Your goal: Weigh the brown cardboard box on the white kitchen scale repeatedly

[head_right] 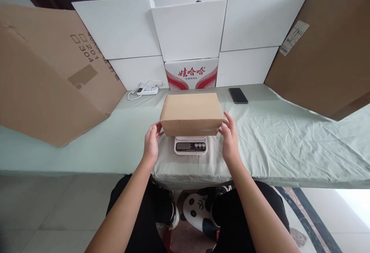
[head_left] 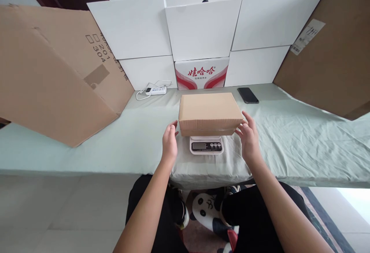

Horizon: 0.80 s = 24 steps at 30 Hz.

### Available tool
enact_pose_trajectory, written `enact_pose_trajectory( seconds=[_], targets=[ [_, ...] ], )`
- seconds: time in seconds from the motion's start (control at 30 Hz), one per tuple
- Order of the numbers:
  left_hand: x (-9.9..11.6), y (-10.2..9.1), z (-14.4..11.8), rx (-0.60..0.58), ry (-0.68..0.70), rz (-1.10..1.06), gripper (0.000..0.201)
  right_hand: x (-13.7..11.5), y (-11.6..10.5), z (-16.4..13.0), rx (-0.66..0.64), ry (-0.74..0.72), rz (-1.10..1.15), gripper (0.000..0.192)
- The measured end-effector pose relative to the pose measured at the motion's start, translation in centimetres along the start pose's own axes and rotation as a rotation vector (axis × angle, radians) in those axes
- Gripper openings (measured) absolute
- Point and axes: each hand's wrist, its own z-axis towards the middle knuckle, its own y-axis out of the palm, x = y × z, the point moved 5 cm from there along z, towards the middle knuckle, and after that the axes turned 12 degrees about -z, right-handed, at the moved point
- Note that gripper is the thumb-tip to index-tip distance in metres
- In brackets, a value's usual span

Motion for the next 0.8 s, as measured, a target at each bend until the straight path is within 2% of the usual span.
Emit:
enact_pose_trajectory(
  seconds=[0.5, 0.67, 0.8],
  targets=[
    [-0.2, -0.3, 0.1, 0.016, 0.011, 0.022, 0.052, 0.3, 0.1, 0.3, -0.015, -0.024, -0.021, 0.059],
    [0.0, -0.8, 0.1, 0.063, 0.004, 0.074, 0.055, 0.4, 0.0, 0.4, -0.005, -0.013, -0.007, 0.06],
    [0.3, -1.2, -0.1, 0.146, -0.042, 0.134, 0.052, 0.4, -0.1, 0.5, 0.004, -0.003, -0.001, 0.058]
  ],
)
